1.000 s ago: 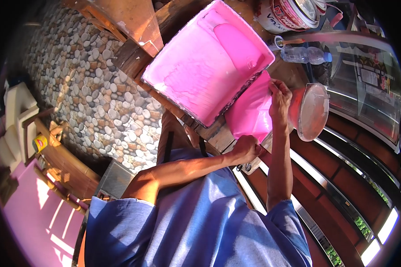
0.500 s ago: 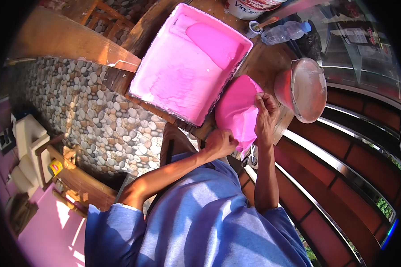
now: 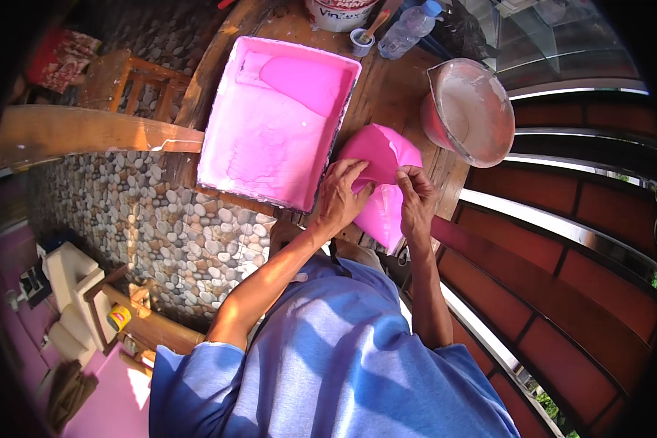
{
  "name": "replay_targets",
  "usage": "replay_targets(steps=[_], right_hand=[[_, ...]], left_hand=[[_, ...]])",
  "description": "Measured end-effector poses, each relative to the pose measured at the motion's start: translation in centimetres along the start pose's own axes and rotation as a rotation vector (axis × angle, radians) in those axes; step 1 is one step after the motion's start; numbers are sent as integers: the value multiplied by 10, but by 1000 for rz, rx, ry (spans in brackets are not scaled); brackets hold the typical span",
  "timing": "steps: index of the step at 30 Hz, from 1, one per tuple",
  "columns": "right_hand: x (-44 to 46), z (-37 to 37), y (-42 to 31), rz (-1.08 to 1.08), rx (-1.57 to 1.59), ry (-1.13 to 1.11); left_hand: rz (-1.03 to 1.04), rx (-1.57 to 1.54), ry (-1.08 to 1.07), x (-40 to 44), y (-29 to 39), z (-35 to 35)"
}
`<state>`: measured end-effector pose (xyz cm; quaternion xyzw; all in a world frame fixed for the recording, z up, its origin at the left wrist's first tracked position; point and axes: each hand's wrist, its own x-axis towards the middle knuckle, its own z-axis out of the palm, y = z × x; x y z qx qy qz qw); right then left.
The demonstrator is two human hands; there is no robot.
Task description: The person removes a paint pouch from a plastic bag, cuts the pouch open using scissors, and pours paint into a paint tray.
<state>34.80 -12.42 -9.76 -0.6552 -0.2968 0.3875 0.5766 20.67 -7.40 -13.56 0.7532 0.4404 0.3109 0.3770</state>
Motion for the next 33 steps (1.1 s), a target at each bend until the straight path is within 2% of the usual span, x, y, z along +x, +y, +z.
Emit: replay_targets(steps=[2, 9, 12, 14, 15, 18, 19, 24, 26, 33], right_hand=[[0, 3, 2, 23, 41, 7], [7, 11, -1, 19, 22, 40], [9, 9, 1, 30, -5, 36], [8, 9, 2, 42, 24, 41], [8, 8, 3, 43, 25, 45], [7, 5, 6, 64, 75, 45], [6, 4, 5, 70, 82, 41], [5, -2, 6, 70, 154, 48], [4, -4, 5, 80, 167, 60], [4, -10, 10, 51, 19, 126]], left_hand=[[1, -2, 52, 5, -1, 6], [30, -71, 37, 16, -9, 5], [50, -176, -81, 27, -16, -5], [-68, -296, -116, 40, -17, -15], [-137, -239, -140, 48, -23, -15], [-118, -213, -136, 79, -21, -20], [-11, -96, -166, 89, -26, -21], [100, -60, -358, 127, -38, -20], [255, -119, -412, 135, -44, -13], [352, -109, -685, 158, -42, -1]])
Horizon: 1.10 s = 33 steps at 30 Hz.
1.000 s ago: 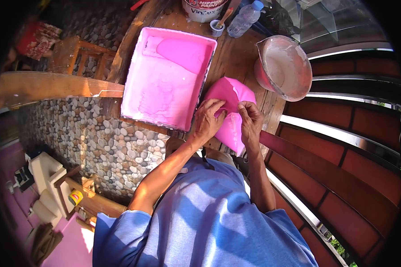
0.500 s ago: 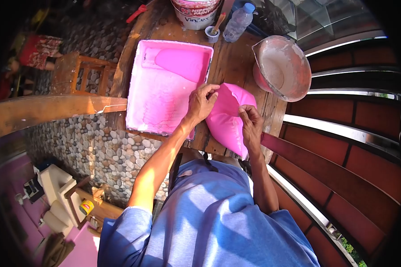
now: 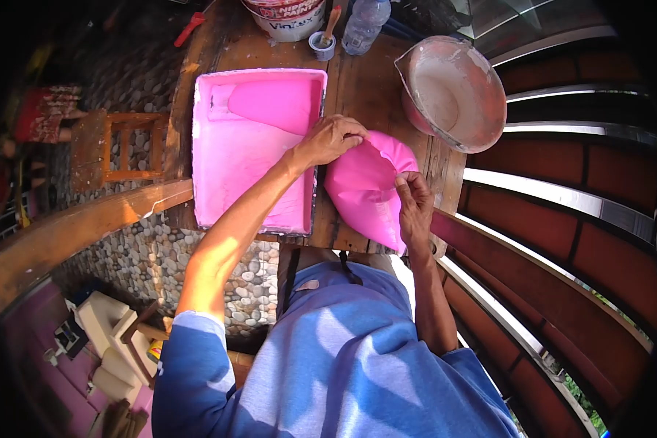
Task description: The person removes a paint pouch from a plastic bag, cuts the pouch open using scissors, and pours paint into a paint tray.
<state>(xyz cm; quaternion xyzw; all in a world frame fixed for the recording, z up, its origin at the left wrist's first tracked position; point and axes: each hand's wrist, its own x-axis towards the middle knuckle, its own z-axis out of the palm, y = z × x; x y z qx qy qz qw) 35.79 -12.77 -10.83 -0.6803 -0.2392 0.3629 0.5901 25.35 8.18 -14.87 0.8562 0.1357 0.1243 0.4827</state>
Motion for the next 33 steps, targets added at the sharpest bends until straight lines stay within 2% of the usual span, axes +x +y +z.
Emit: replay_targets(steps=[2, 6, 12, 14, 17, 27, 33], right_hand=[[-2, 1, 3, 13, -33, 59], [0, 2, -1, 17, -38, 90], [-4, 5, -27, 102, 164, 137], [-8, 1, -44, 150, 218, 152], [-15, -8, -62, 149, 280, 196], [-40, -28, -103, 51, 291, 369], [-27, -25, -98, 69, 383, 349]], left_hand=[[86, 73, 13, 3, -3, -1], [103, 168, -37, 7, -1, -4], [59, 239, -86, 9, 22, -12], [65, 200, 24, 8, 36, -13], [55, 133, 71, 13, 67, -20], [206, 50, 100, 38, 122, -19], [165, 65, 162, 62, 121, -20]])
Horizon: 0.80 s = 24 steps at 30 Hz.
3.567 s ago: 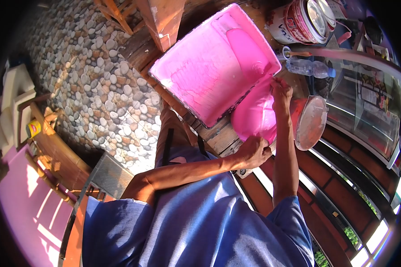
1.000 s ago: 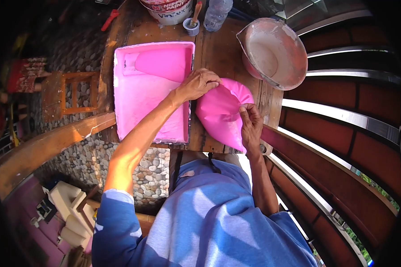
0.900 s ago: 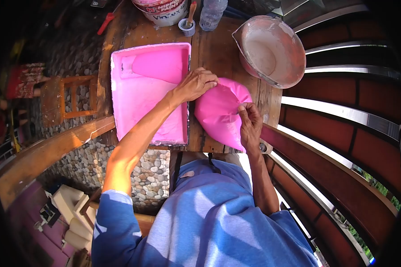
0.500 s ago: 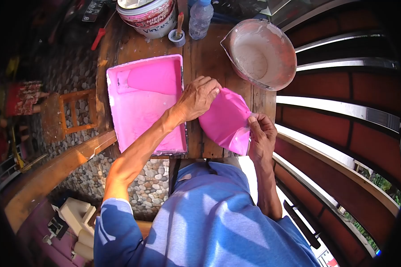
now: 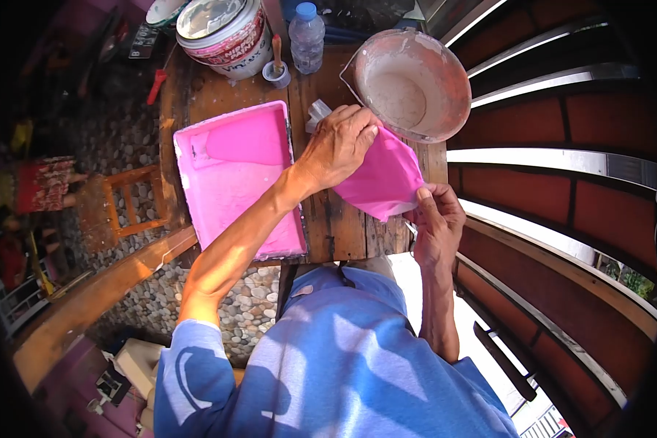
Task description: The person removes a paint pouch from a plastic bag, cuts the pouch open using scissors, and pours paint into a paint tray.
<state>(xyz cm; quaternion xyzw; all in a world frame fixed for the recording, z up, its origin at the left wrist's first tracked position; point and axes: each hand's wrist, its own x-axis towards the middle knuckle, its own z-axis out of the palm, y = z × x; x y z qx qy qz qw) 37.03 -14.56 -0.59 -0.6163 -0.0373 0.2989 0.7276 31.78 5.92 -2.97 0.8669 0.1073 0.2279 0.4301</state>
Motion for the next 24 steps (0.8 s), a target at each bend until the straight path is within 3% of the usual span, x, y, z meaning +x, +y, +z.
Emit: replay_targets(steps=[8, 10, 11, 12, 14, 18, 20, 22, 24], right_hand=[[42, 12, 39, -19, 26, -66], [51, 12, 57, -60, 27, -94], [53, 12, 60, -63, 27, -101], [54, 14, 63, -53, -9, -99], [54, 16, 64, -41, -44, -105], [58, 19, 70, -8, -27, -139], [61, 20, 71, -6, -20, -152], [63, 20, 70, -2, 23, -165], [63, 19, 69, 18, 6, -161]], left_hand=[[-114, 20, 68, -2, -45, 21], [-231, -118, 188, -7, -50, 17], [-364, -69, 202, -15, -50, 13], [-363, -66, 208, -26, -53, 14], [-551, -178, 432, -59, -65, 28], [-949, -263, 445, -127, -40, 62], [-1146, -525, 498, -160, -47, 103], [-1303, -890, 401, -163, -33, 110], [-1363, -990, 450, -163, -34, 124]])
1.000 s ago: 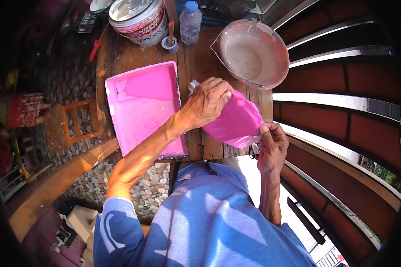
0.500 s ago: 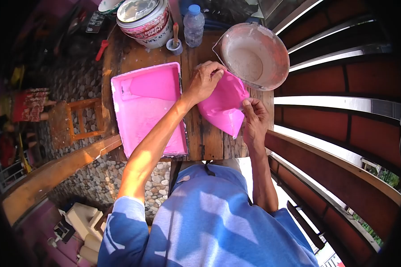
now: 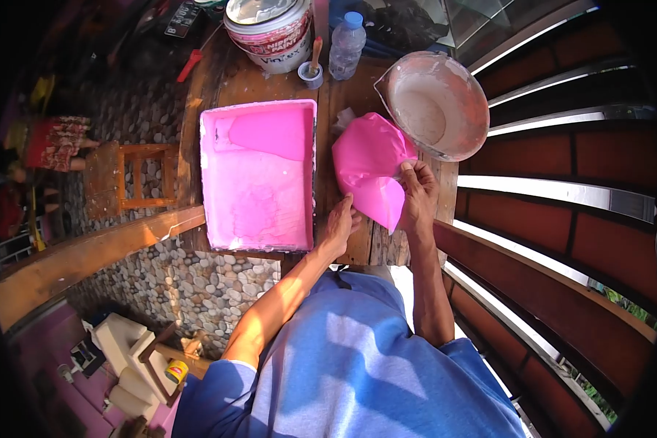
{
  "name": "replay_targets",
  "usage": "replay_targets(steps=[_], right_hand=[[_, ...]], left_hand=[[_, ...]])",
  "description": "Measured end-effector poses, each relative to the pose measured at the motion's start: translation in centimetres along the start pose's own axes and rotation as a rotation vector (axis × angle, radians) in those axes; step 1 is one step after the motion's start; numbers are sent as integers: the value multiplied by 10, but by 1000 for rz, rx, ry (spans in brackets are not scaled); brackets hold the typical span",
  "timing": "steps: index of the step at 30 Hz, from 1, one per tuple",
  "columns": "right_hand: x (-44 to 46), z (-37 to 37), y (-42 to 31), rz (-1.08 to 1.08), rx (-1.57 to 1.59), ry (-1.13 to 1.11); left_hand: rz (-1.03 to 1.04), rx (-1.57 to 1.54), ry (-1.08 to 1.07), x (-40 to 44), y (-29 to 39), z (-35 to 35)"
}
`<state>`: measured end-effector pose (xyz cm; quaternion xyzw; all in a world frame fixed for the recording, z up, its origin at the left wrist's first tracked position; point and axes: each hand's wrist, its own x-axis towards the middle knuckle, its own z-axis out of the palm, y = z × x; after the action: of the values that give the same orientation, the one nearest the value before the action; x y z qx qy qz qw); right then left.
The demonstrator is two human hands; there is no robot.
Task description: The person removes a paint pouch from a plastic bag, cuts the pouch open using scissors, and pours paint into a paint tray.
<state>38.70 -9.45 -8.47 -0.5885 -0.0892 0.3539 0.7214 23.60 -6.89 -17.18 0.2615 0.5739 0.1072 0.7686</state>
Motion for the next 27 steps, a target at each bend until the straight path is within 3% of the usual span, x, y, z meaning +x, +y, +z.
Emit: replay_targets(steps=[2, 7, 10, 12, 13, 15, 18, 22, 24, 27], right_hand=[[1, 2, 1, 24, -7, -7], [10, 2, 14, -11, -10, -16], [14, 4, 16, -34, 3, -20], [14, 6, 15, -46, 22, -25], [13, 6, 12, -47, 10, -21], [12, 2, 10, -42, 21, -15], [12, -5, 14, -42, 58, 6], [15, -10, 15, -19, 62, -3], [17, -12, 16, -32, 55, -20], [19, -15, 17, -33, 41, -11]], left_hand=[[-31, -6, -123, 4, -3, 2], [-59, 39, -68, 7, -7, -13], [47, 115, -12, 1, -17, -28], [374, 379, -26, -9, -26, -45], [365, 394, 51, -29, -18, -50], [49, 153, 112, -77, 4, -64], [-310, -265, 335, -84, -28, -119], [-335, -404, 507, -76, -45, -139], [-93, -590, 263, -44, -76, -153], [-69, -741, 238, -25, -76, -150]])
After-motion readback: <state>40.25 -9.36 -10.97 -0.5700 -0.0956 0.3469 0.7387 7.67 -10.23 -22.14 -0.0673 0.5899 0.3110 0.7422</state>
